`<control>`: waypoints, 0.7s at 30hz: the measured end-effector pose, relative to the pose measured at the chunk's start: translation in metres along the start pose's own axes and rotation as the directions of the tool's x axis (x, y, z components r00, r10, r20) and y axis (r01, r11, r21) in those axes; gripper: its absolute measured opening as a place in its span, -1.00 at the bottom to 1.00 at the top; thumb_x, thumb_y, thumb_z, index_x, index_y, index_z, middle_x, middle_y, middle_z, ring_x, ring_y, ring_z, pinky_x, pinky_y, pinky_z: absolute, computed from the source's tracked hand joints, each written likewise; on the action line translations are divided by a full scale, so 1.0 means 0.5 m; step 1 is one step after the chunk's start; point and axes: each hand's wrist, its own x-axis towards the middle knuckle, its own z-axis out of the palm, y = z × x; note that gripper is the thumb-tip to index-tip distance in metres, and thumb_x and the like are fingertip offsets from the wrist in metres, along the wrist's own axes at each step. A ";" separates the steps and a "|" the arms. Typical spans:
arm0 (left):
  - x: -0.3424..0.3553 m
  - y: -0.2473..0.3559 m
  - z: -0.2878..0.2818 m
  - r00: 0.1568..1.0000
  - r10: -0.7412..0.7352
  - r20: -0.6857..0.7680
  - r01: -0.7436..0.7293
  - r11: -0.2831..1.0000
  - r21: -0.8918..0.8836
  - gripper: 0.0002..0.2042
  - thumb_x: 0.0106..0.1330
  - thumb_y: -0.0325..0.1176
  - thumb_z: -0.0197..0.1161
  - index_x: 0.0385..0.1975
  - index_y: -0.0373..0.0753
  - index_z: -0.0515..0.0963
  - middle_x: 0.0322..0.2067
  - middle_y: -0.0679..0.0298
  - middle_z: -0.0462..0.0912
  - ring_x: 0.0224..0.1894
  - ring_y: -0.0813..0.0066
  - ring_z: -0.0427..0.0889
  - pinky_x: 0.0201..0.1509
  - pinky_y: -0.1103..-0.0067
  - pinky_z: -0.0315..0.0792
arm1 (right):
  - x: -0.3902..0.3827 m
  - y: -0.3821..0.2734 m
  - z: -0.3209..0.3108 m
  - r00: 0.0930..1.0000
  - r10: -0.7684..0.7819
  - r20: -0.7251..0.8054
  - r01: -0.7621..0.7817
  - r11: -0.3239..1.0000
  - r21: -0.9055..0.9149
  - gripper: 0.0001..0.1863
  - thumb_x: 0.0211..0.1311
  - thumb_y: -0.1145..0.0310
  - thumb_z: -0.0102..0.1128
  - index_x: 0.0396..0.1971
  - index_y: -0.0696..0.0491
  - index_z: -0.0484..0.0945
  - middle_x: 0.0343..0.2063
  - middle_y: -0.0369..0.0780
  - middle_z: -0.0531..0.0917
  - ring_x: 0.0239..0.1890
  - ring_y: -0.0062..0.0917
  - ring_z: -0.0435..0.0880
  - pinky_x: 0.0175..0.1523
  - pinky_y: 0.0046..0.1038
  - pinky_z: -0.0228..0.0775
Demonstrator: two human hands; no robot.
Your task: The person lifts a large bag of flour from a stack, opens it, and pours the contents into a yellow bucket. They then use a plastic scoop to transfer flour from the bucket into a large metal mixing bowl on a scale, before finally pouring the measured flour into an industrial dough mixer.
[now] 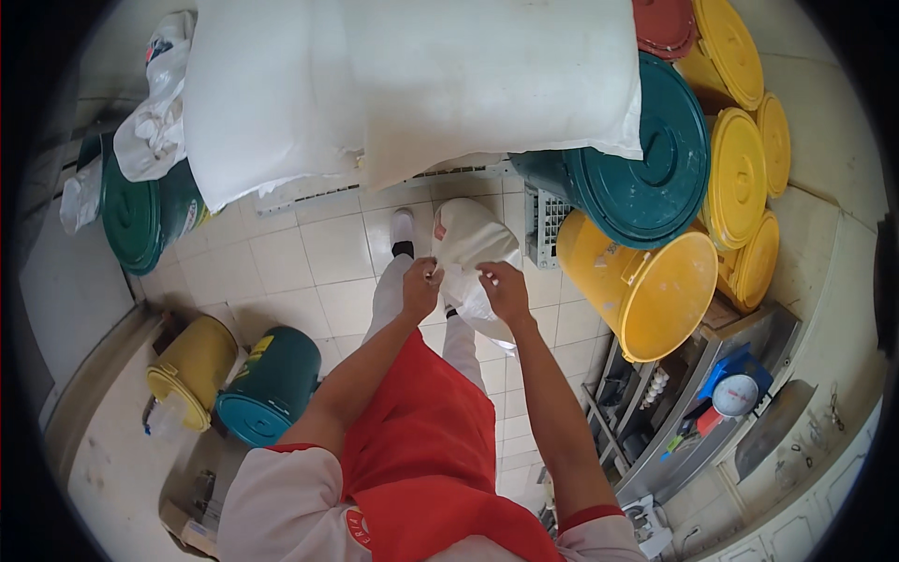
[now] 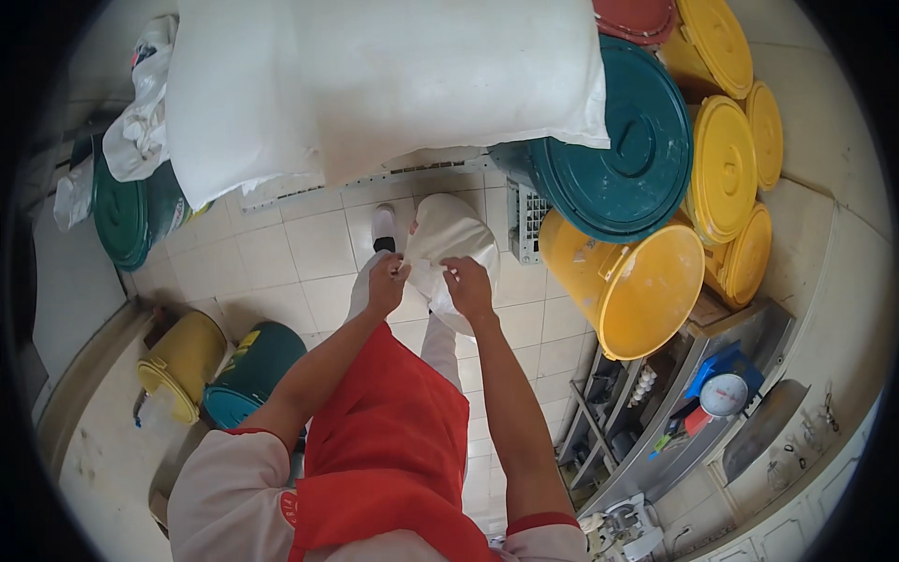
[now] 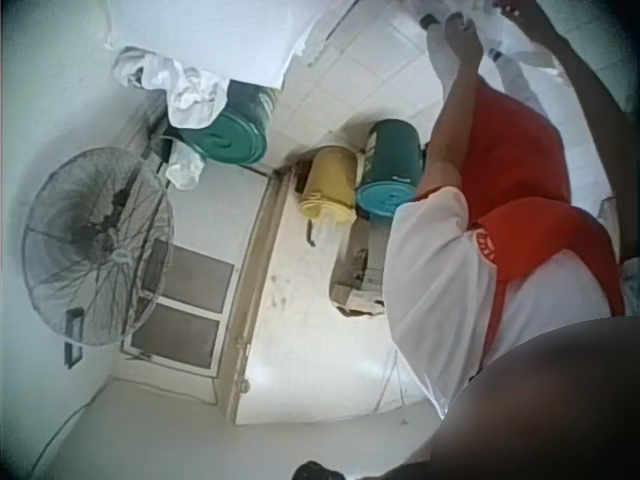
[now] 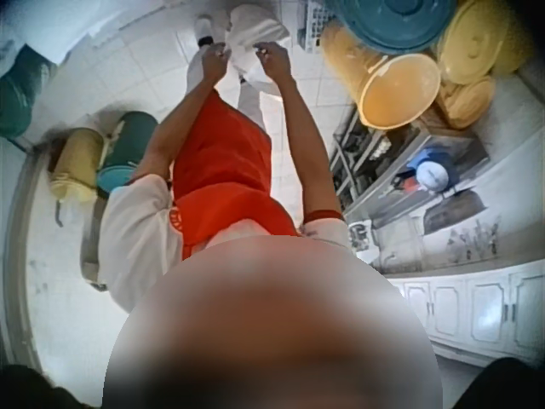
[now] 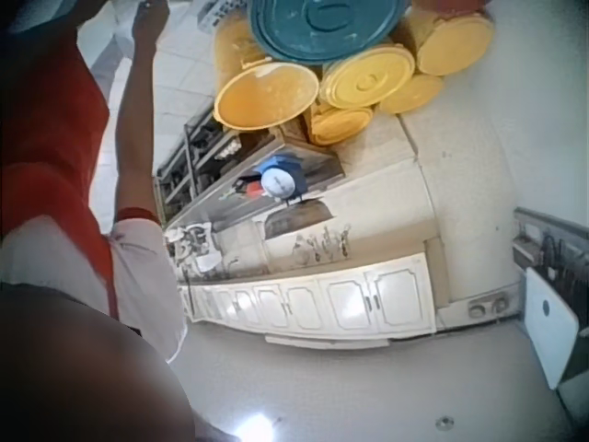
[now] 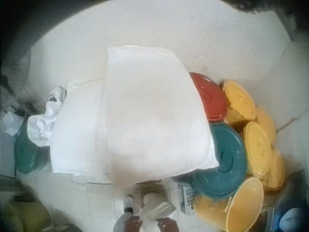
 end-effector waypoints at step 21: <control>0.010 0.012 -0.021 0.991 -0.133 0.013 0.133 0.975 -0.177 -0.87 -0.04 -0.58 0.35 -0.61 -0.38 0.48 -0.38 0.07 0.62 -0.36 0.24 0.63 -0.30 0.51 0.48 | 0.121 -0.027 0.137 0.953 -0.136 0.271 0.206 0.947 -0.248 -0.84 0.02 0.44 0.18 -0.37 0.11 0.63 -0.48 -0.08 0.67 -0.39 -0.23 0.68 -0.24 -0.38 0.50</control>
